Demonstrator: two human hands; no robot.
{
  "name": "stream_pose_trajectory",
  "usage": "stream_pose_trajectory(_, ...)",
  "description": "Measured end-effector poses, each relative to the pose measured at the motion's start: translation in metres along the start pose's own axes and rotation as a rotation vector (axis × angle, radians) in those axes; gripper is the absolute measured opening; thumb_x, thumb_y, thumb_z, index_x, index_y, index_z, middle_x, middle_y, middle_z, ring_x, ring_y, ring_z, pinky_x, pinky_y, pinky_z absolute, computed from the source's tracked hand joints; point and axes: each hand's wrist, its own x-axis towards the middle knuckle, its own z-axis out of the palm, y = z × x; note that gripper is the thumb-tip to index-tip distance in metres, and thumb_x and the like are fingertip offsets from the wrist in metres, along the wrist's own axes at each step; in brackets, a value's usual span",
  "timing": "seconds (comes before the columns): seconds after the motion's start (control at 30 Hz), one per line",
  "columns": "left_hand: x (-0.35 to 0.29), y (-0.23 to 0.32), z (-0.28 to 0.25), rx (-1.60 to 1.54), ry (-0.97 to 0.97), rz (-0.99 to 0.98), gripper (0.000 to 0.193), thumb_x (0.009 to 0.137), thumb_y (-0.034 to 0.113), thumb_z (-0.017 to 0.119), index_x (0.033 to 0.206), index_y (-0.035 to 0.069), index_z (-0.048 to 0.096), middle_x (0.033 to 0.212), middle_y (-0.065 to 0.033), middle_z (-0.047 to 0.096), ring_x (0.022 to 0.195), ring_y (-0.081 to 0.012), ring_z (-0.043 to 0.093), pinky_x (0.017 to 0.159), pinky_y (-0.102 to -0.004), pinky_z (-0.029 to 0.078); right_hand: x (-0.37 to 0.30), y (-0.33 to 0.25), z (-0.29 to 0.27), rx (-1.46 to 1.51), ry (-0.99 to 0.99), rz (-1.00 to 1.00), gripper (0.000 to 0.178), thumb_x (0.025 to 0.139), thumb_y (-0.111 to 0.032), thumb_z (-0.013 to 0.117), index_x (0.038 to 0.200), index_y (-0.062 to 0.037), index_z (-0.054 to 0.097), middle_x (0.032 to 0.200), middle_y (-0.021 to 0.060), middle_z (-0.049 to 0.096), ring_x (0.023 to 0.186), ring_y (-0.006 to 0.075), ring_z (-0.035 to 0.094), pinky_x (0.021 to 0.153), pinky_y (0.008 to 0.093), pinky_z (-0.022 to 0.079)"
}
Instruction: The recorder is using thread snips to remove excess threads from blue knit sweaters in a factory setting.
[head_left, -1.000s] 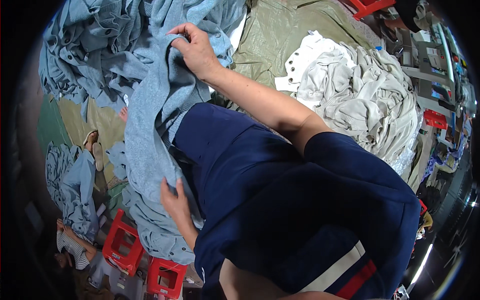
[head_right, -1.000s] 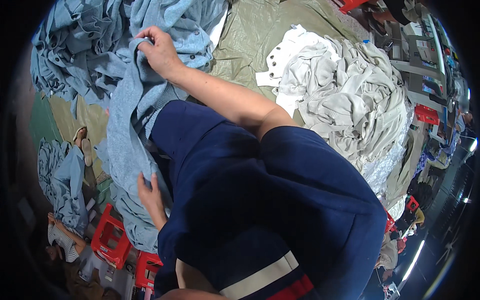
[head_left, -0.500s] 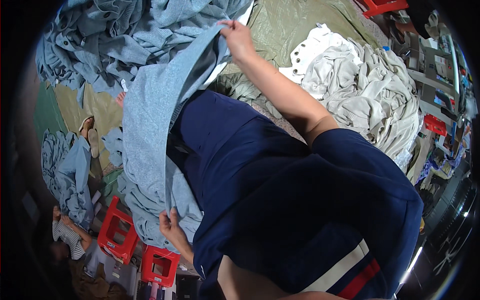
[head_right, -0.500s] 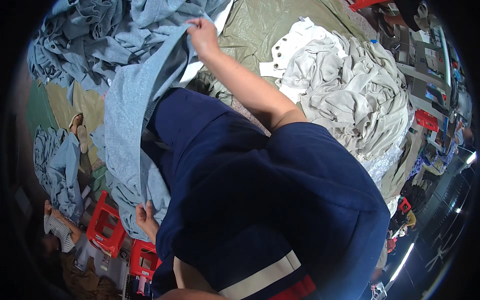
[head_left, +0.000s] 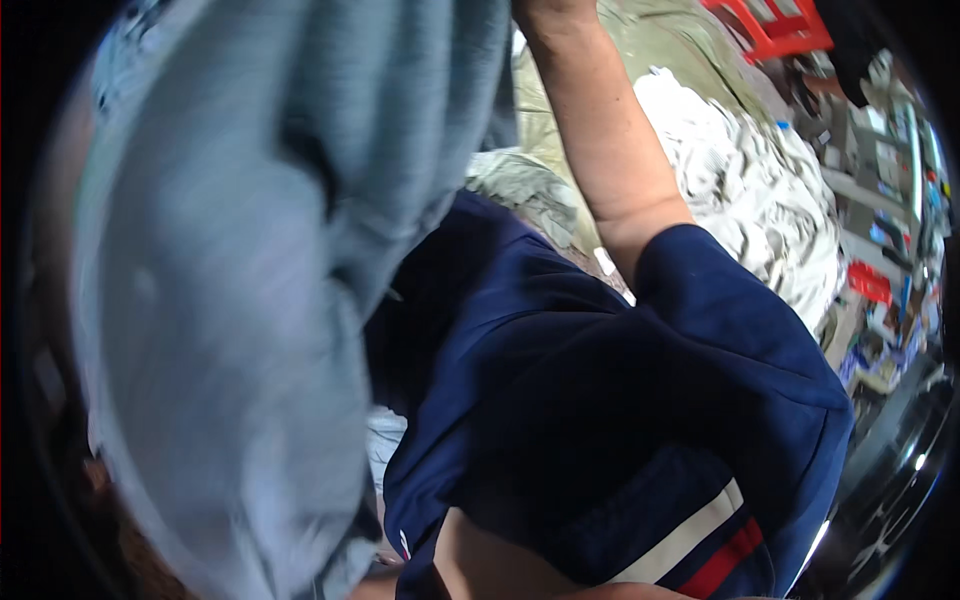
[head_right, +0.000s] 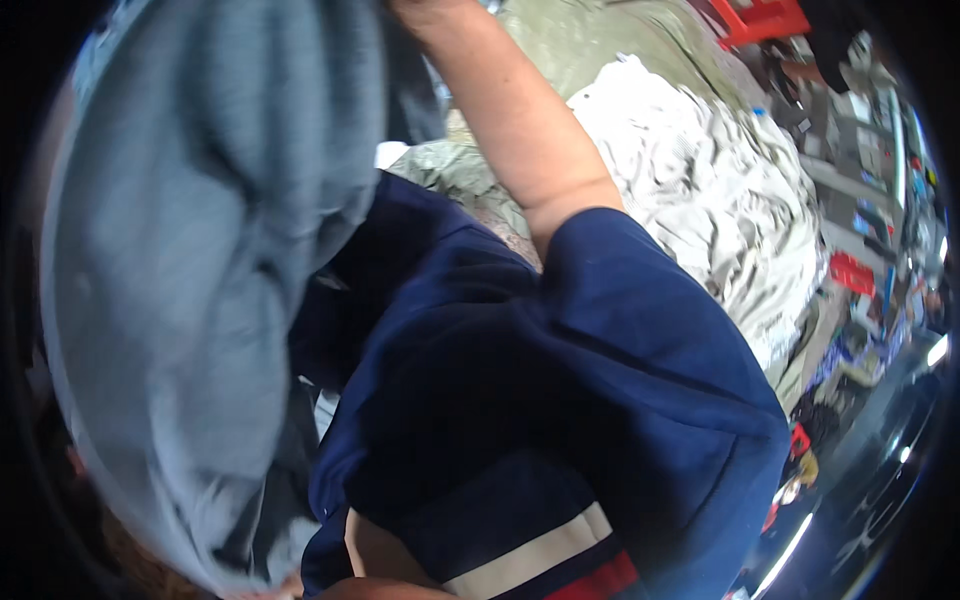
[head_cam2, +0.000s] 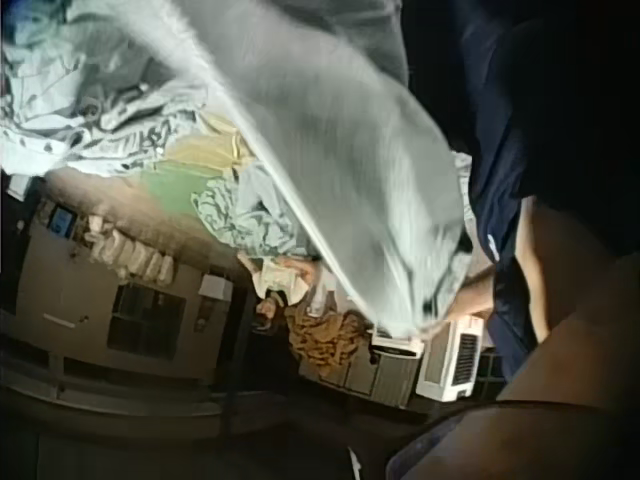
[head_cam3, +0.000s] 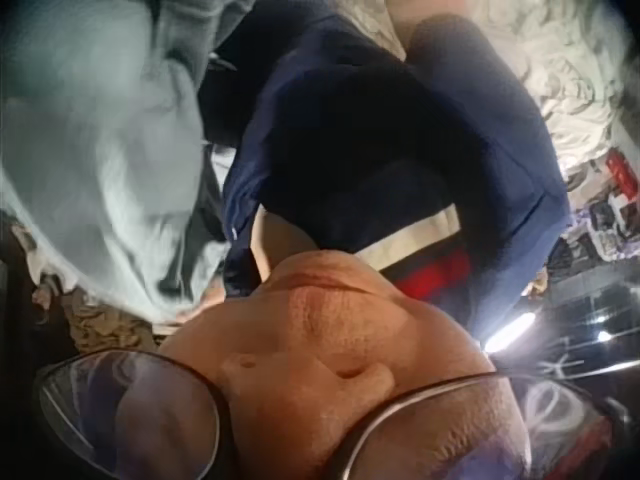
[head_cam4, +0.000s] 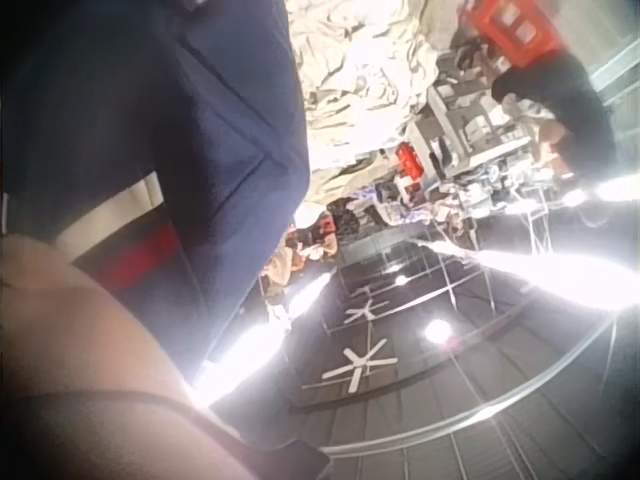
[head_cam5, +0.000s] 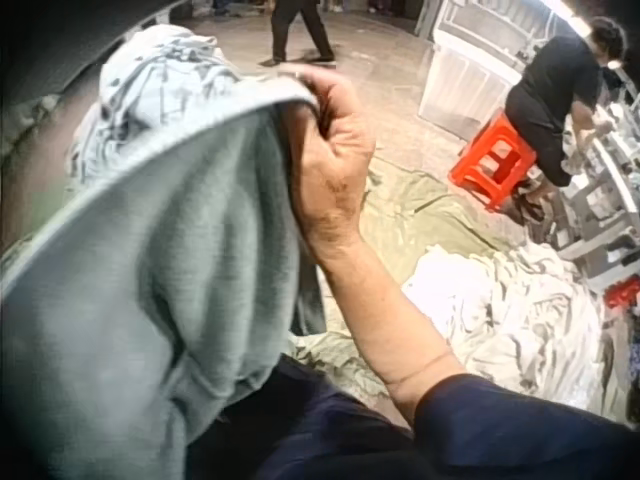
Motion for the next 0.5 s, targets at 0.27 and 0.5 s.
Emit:
stream_pose_trajectory(0.27,0.024,0.069,0.204,-0.235,-0.179,-0.531,0.012,0.084,0.011,0.066,0.093,0.003,0.066,0.086,0.0022,0.06,0.084,-0.0086,0.052,0.08,-0.023,0.039,-0.009,0.212,-0.052,-0.351,-0.621,0.091,0.018,0.085,-0.006,0.064,0.102,0.0002,0.066,0.093,0.002,0.066,0.086,0.0103,0.06,0.079,0.0232,0.047)
stream_pose_trajectory(0.5,0.028,0.118,0.222,-0.45,-0.328,-0.544,0.011,0.087,0.014,0.066,0.092,0.004,0.065,0.084,0.0031,0.062,0.079,-0.0056,0.054,0.074,-0.0207,0.04,-0.108,0.098,0.012,-0.119,-1.505,-0.181,0.033,0.069,0.013,0.054,0.09,-0.0058,0.071,0.115,0.0038,0.056,0.085,0.0121,0.056,0.067,0.0242,0.044)
